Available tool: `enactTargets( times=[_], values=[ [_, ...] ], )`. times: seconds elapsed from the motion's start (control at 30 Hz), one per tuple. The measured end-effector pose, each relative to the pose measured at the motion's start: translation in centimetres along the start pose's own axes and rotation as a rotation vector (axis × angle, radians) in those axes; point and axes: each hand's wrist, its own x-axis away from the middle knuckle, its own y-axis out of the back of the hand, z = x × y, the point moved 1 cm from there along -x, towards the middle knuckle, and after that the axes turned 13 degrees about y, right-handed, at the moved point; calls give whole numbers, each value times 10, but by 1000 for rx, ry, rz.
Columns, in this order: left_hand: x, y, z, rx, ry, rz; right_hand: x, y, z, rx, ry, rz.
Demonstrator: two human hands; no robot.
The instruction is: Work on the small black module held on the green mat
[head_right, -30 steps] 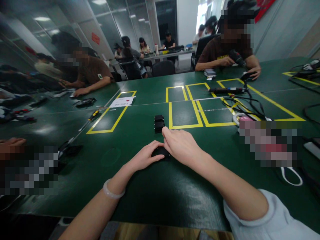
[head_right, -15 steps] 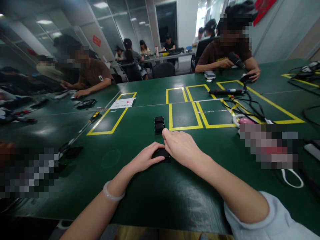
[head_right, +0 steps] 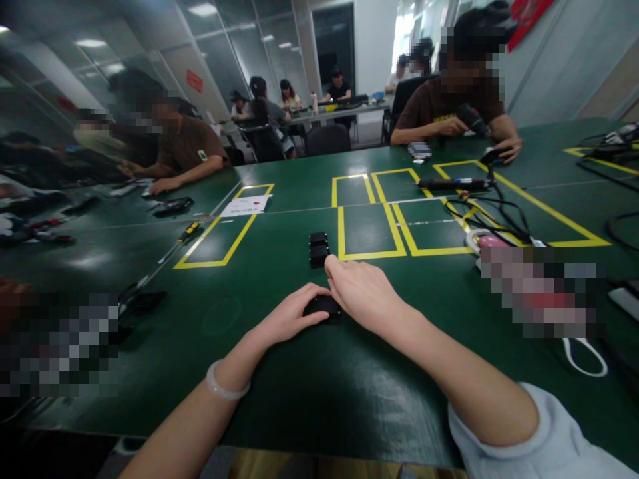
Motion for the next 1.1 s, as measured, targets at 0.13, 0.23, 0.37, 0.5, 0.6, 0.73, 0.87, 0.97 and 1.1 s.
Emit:
enactTargets(
  times=[0.13, 0.23, 0.37, 0.5, 0.6, 0.73, 0.87, 0.97, 1.1],
  values=[
    [0, -2, 2, -4, -1, -7, 2, 1, 2, -8, 6, -23],
    [-1, -2, 2, -8, 6, -10, 0, 0, 1, 11, 1, -16],
    [0, -1, 0, -3, 3, -5, -2, -2, -1, 58, -28, 14],
    [1, 0, -1, 5, 5, 0, -1, 0, 0, 1, -18, 17],
    [1, 0, 0, -1, -1, -8, 1, 1, 0, -42, -7, -32],
    [0, -1, 0, -7, 3, -9, 0, 0, -1, -13, -1, -34],
    [0, 1, -2, -5, 5, 2, -2, -2, -2, 59, -34, 16],
    [1, 1, -3, -1, 3, 2, -1, -1, -1, 35, -9, -11],
    [1, 1, -2, 4, 1, -4, 0, 0, -1, 51, 6, -54]
  ],
)
